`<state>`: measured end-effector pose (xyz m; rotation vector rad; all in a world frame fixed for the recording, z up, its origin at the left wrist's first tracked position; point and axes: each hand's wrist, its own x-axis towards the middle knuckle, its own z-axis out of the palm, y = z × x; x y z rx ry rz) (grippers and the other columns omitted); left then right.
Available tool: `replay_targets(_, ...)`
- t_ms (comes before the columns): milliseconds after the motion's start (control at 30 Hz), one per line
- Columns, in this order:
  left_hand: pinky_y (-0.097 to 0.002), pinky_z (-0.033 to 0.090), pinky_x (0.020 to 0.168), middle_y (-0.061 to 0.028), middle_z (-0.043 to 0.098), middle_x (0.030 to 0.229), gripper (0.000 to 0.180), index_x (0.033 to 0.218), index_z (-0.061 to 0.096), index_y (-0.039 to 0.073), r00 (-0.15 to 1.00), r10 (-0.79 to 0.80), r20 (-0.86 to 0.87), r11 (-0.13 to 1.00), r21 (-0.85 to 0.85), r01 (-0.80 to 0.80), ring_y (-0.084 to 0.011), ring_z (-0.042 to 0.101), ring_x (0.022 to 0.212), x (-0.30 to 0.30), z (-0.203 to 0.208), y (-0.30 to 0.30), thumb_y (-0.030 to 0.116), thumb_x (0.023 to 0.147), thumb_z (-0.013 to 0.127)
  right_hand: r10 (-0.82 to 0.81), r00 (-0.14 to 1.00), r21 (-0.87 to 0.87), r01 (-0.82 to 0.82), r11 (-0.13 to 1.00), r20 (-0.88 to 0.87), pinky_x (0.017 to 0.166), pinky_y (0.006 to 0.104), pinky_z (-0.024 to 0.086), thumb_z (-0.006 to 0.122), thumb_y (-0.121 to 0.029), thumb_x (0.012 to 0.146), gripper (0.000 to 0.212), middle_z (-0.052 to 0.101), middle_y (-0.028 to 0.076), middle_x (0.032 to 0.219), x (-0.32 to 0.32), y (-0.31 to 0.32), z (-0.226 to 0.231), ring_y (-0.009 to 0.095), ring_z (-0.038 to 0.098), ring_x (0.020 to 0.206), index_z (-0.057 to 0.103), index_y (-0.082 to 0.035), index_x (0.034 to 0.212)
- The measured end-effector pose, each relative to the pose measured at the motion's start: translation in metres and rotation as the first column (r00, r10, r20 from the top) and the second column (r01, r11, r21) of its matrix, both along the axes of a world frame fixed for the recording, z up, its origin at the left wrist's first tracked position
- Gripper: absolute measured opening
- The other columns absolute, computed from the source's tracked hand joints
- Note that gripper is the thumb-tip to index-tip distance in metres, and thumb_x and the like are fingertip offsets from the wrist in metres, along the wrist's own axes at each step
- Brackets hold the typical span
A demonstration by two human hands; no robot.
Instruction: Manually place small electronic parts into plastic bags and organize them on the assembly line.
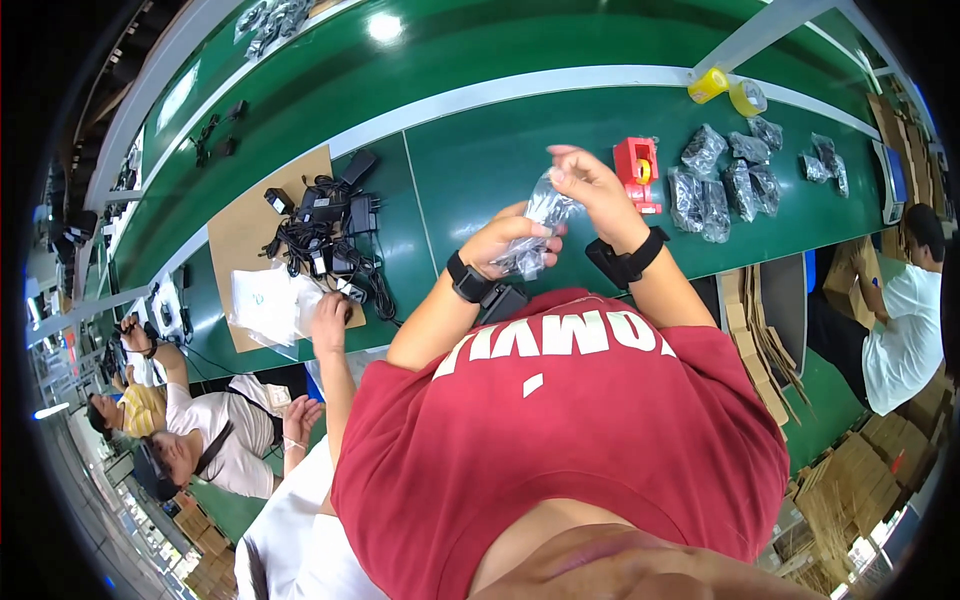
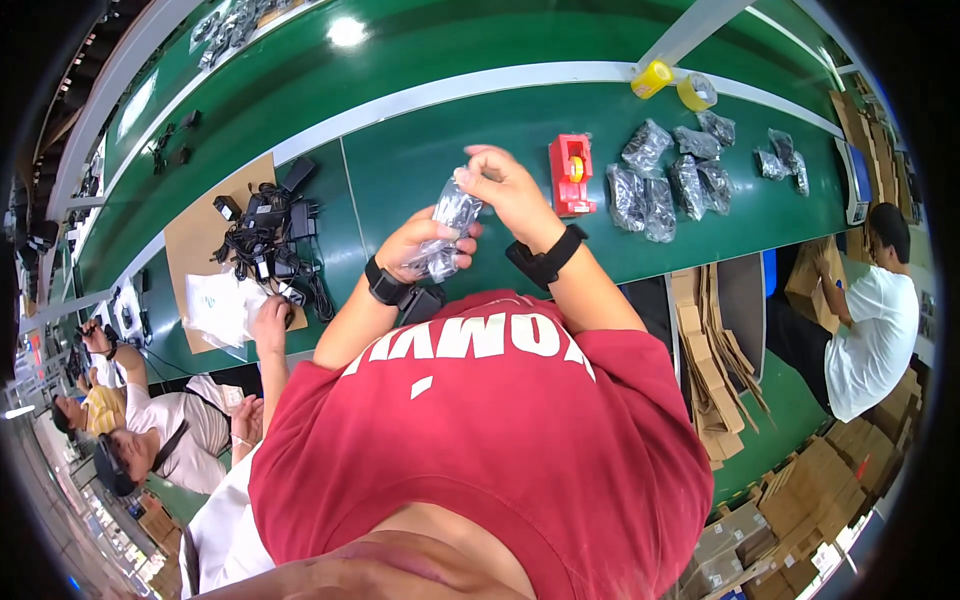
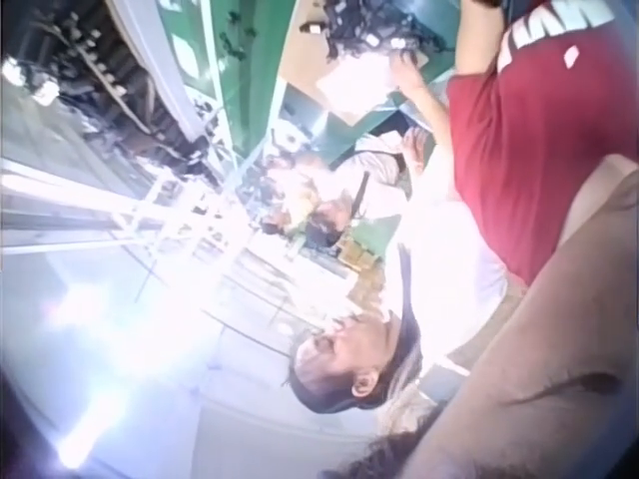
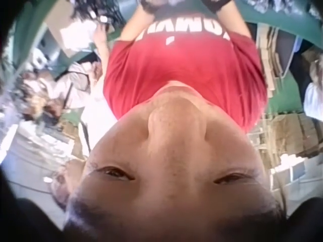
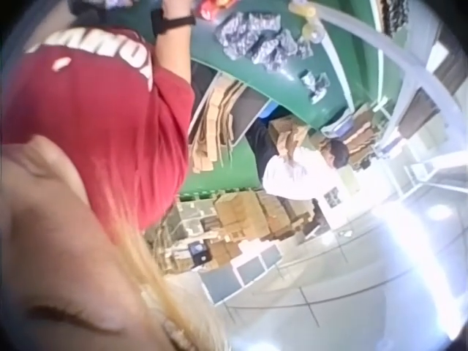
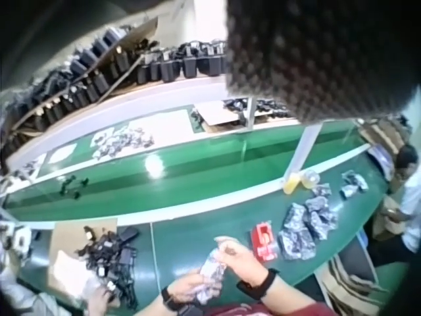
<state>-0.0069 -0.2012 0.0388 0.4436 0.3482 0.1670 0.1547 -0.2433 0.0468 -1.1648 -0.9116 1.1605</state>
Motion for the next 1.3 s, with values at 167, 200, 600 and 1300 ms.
replay_targets(167, -0.0247, 0.041, 0.058, -0.0131, 0.047, 0.097, 0.056, 0.119, 0.032, 0.002, 0.906, -0.033, 0.422, 0.916, -0.349, 0.196, -0.0121, 0.045, 0.069, -0.003, -0.003, -0.010, 0.014, 0.072, 0.059, 0.273, 0.913, -0.092, -0.313, 0.945, -0.304, 0.062, 0.0210, 0.044, 0.054, -0.021, 0.083, 0.018, 0.055, 0.014, 0.099, -0.002, 0.000, 0.027, 0.011, 0.052, 0.080, 0.041, -0.009, 0.077)
replay_targets(200, -0.0245, 0.040, 0.058, -0.0134, 0.047, 0.097, 0.056, 0.119, 0.032, 0.002, 0.899, -0.060, 0.435, 0.916, -0.333, 0.223, -0.0118, 0.045, 0.069, -0.003, -0.005, -0.008, 0.016, 0.073, 0.059, 0.281, 0.926, -0.070, -0.308, 0.949, -0.253, 0.062, 0.0213, 0.044, 0.054, -0.021, 0.084, 0.018, 0.056, 0.014, 0.097, -0.003, 0.000, 0.030, 0.011, 0.052, 0.078, 0.041, -0.009, 0.077)
replay_targets(600, -0.0319, 0.050, 0.066, -0.0149, 0.053, 0.098, 0.043, 0.110, 0.039, -0.001, 0.958, -0.162, -0.235, 0.944, 0.246, 0.220, -0.0228, 0.059, 0.082, -0.007, 0.018, -0.006, 0.014, 0.075, 0.059, 0.199, 0.955, -0.020, -0.208, 0.978, -0.219, 0.073, 0.0270, 0.044, 0.056, -0.010, 0.081, 0.015, 0.057, 0.011, 0.085, -0.006, -0.007, -0.003, 0.015, 0.054, 0.083, 0.043, -0.005, 0.076)
replay_targets(1300, -0.0262, 0.042, 0.074, -0.0077, 0.051, 0.090, 0.058, 0.120, 0.033, -0.003, 0.881, 0.019, -0.473, 0.789, 0.548, 0.278, -0.0155, 0.051, 0.081, 0.003, -0.029, -0.038, 0.005, 0.068, 0.058, -0.534, 0.680, -0.257, 0.707, 0.659, 0.502, 0.059, 0.0251, 0.043, 0.063, -0.014, 0.072, 0.034, 0.060, 0.013, 0.075, 0.112, -0.044, -0.090, 0.015, 0.057, 0.067, 0.046, 0.005, 0.095)
